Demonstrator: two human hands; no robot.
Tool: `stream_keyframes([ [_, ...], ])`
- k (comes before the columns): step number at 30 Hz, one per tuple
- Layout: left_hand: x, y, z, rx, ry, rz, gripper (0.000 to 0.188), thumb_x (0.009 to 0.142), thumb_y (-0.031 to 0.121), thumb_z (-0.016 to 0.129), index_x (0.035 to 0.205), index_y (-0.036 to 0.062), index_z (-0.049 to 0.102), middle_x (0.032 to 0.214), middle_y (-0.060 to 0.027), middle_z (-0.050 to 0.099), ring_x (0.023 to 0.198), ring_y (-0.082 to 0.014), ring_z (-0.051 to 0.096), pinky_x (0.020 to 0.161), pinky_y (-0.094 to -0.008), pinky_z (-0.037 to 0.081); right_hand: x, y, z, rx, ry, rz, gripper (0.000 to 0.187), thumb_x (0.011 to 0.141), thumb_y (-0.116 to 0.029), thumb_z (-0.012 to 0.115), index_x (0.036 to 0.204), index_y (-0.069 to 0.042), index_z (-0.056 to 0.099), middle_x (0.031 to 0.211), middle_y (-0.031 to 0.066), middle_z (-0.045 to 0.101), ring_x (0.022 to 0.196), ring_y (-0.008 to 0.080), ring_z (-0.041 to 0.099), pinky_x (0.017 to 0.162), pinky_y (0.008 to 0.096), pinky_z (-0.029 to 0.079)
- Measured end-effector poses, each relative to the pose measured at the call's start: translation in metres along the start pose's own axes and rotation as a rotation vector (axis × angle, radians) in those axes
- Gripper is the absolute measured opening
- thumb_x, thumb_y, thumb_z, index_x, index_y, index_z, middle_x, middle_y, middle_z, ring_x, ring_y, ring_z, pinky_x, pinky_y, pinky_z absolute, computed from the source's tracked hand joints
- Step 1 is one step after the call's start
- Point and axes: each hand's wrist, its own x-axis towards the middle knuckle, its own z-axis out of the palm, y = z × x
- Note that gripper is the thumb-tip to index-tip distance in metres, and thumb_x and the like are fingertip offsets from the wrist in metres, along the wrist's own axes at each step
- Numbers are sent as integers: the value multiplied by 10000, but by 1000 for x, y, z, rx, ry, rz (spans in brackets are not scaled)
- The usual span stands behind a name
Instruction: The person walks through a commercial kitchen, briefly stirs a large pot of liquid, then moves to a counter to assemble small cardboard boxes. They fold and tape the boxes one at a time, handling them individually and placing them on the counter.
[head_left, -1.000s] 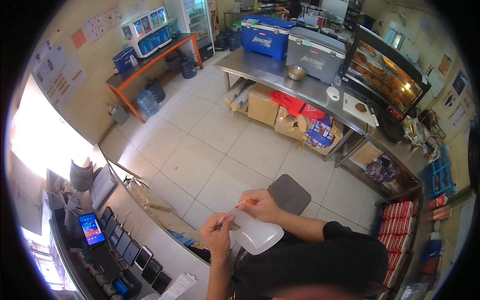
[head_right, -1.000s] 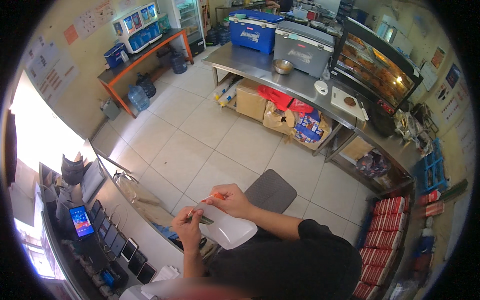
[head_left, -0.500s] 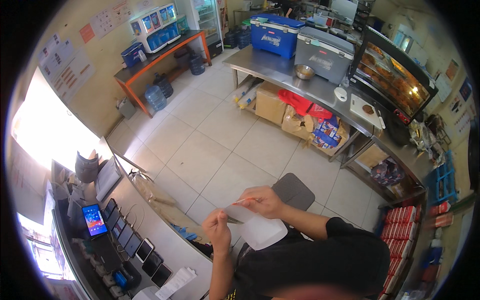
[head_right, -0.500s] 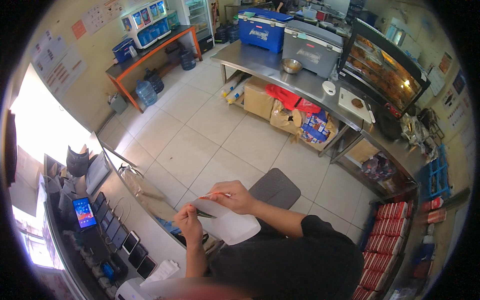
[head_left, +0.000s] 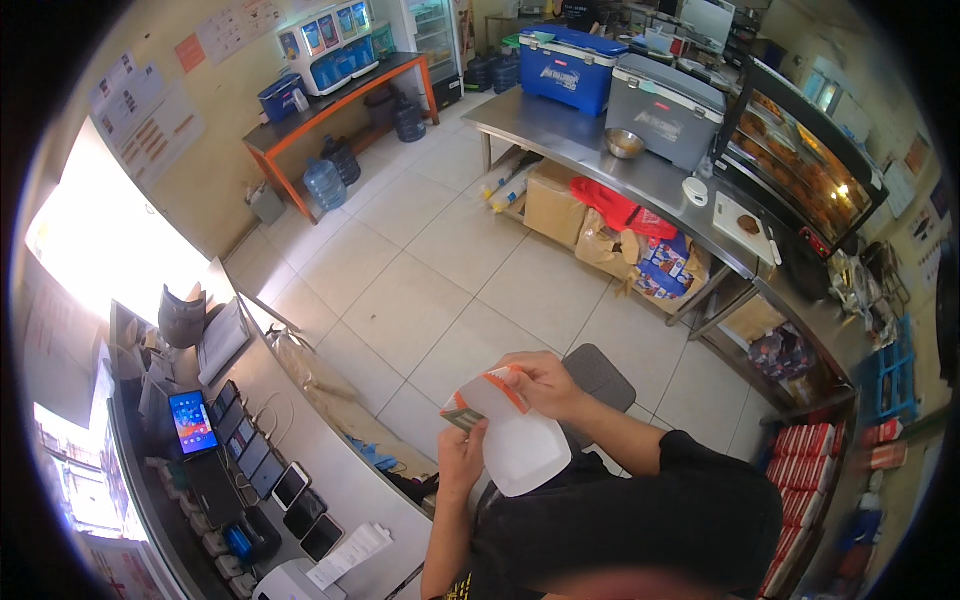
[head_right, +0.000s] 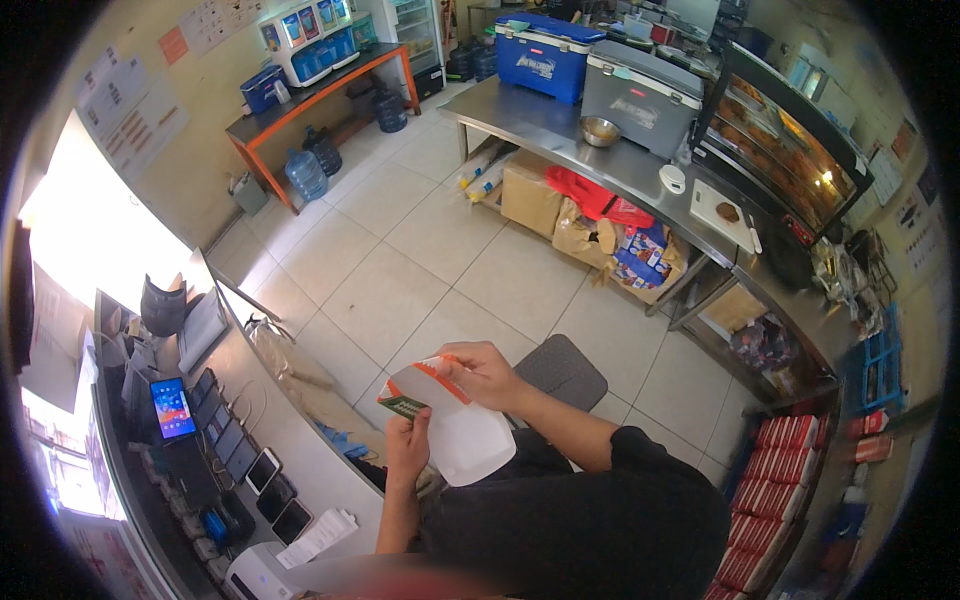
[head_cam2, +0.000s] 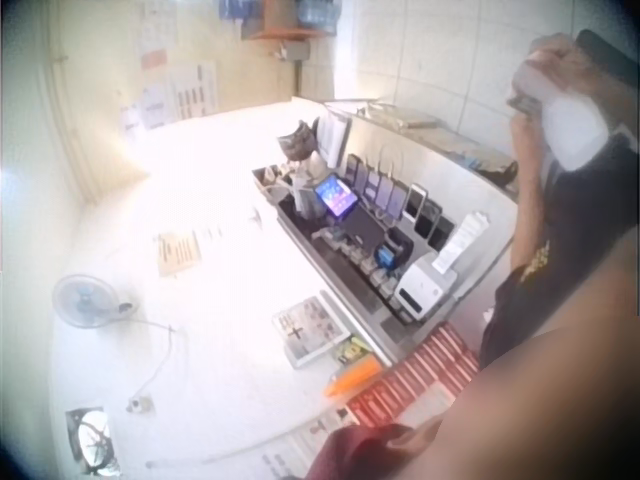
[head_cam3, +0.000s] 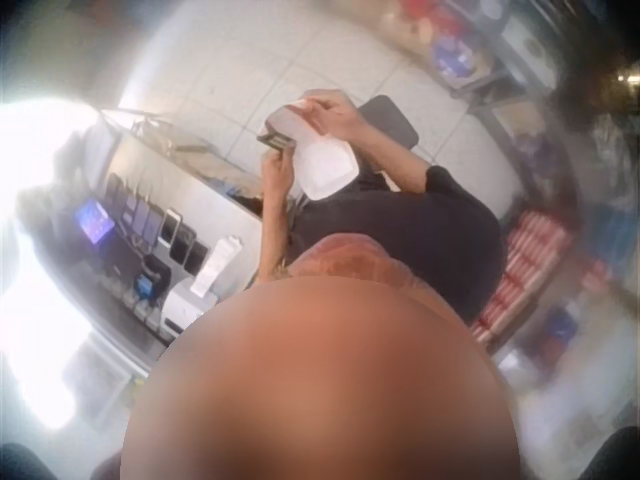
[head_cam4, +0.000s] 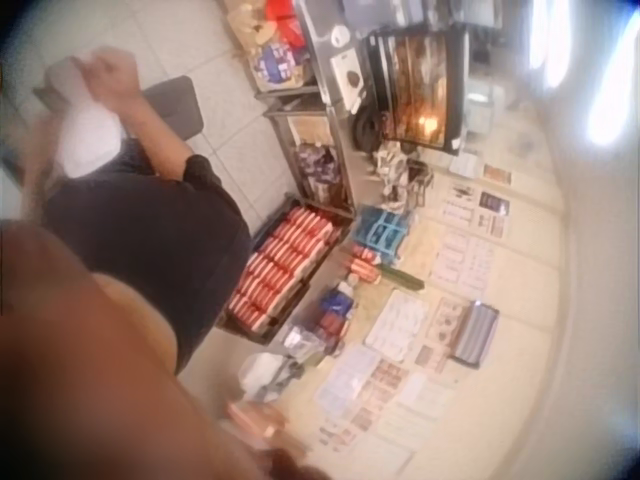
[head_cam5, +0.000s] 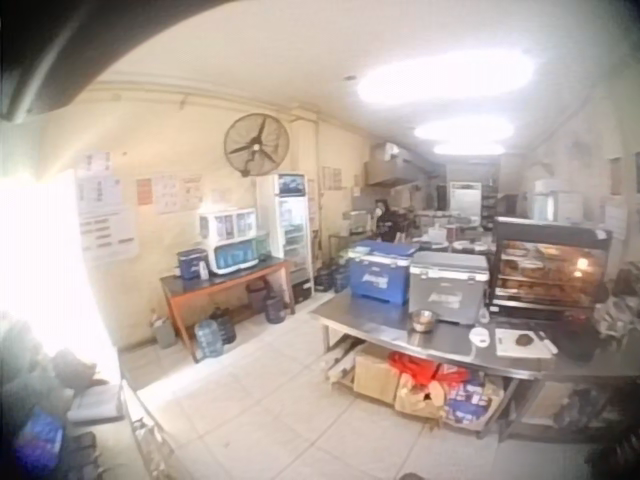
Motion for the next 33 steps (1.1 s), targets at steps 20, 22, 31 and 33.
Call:
stream_keyframes([
  [20,-16,-23,-23,-403,339,-19,391,1118,268,417,1306,-27,591,1164,-83,668,1067,-141,601,939,-296,471,17,30,34,-324,-206,-105,171,961,-153,680,1020,-2,733,936,152,735,782,271,688,699,339,530],
  [22,-20,-23,-28,-497,449,-7,373,1116,246,418,1291,-29,601,1159,-82,670,1057,-141,605,934,-302,478,27,31,48,-383,-267,-71,175,950,-161,696,1000,2,733,945,150,738,794,272,694,703,343,535],
  [31,-60,-17,-46,-304,927,-63,360,1048,345,600,1022,-1,696,758,-30,623,738,-90,486,656,-326,440,25,90,95,-253,-751,155,329,1036,-222,594,1145,79,668,1132,174,701,996,256,666,901,387,518],
  [33,-92,-1,-52,-207,1048,-74,382,1042,363,608,977,-6,684,724,-37,576,701,-95,470,622,-325,412,21,94,115,-114,-802,336,439,1072,-282,546,1272,106,590,1268,184,637,1113,252,620,974,390,489],
])
